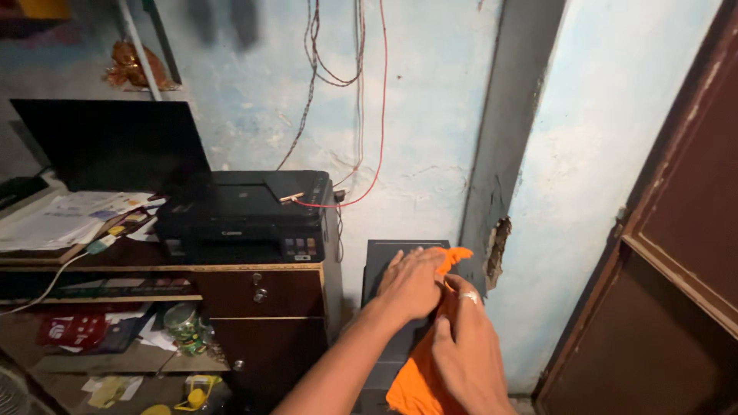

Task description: The person cleans a computer case by wiping its top and side panels with a cloth while turning the case to reach different sides.

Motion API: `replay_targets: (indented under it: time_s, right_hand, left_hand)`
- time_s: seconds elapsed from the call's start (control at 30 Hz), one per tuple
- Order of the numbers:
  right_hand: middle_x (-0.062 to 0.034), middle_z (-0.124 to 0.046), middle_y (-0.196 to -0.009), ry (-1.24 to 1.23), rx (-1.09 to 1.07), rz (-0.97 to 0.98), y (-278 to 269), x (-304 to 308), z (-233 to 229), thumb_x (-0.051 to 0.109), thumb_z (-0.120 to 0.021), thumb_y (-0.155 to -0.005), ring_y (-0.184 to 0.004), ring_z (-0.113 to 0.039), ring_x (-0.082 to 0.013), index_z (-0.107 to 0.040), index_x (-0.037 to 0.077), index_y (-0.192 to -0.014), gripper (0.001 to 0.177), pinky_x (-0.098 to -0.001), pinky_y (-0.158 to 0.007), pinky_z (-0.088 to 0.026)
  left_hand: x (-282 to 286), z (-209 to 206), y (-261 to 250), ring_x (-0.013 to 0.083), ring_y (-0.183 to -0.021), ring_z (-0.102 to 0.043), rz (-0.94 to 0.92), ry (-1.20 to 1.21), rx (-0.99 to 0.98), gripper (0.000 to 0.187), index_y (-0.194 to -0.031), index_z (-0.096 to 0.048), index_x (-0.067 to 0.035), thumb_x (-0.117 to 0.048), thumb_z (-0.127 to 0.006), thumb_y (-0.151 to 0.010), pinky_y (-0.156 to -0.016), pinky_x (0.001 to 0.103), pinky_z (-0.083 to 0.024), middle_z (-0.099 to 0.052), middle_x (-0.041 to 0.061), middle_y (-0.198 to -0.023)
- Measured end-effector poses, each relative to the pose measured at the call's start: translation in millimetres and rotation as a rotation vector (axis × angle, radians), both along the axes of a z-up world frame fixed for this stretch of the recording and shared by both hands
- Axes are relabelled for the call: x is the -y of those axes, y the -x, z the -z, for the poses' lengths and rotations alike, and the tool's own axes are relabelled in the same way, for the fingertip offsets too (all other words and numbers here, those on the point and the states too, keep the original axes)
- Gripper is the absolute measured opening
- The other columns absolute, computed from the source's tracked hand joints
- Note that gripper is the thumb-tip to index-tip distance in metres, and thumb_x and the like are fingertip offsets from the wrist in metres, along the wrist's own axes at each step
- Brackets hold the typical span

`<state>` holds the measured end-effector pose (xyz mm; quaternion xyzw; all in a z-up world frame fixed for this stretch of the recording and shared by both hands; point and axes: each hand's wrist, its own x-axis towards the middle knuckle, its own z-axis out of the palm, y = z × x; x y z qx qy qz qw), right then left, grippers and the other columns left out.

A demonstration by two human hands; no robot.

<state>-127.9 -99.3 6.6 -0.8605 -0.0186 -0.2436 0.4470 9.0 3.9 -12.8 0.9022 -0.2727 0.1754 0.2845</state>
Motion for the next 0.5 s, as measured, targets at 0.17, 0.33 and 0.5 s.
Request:
replay_targets:
  time_s: [0.17, 0.33, 0.5]
  right_hand:
    - [-0.0192, -0.06, -0.131, 0.014, 0.078, -0.008, -0.4, 1.7, 1.5, 0.006, -0.051, -0.085, -0.121, -0.06, -0.0372, -0.05, 0.006, -0.137, 0.051, -0.0435, -0.102, -0.045]
    - [-0.0151, -0.062, -0.13, -0.058, 0.049, -0.011, 2.8, -0.8, -4.3, 0.007, -0.05, -0.086, -0.119, -0.063, -0.0329, -0.053, 0.007, -0.135, 0.049, -0.0401, -0.1, -0.048]
    - [-0.014, -0.06, -0.132, -0.068, -0.052, -0.008, 2.2, -0.6, -4.6, 0.007, -0.051, -0.085, -0.117, -0.062, -0.0334, -0.05, 0.009, -0.14, 0.055, -0.0411, -0.099, -0.047]
  left_hand:
    - [26.7, -5.6, -33.7, 0.0386, -0.133, -0.049, -0.101, -0.243, -0.003, 0.038, -0.12, -0.066, -0.002, -0.019, -0.065, -0.086, -0.113, 0.056, -0.03, -0.062, 0.015, -0.134]
    - [0.5, -4.1, -12.7, 0.0334, -0.134, -0.056, 0.001, -0.135, -0.05, 0.041, -0.13, -0.068, -0.007, -0.018, -0.061, -0.091, -0.118, 0.049, -0.039, -0.066, 0.015, -0.137]
    - [-3.2, 1.1, 3.2, 0.0315, -0.137, -0.043, 0.008, -0.107, 0.107, 0.044, -0.13, -0.07, -0.013, -0.014, -0.064, -0.086, -0.114, 0.058, -0.025, -0.057, 0.011, -0.142]
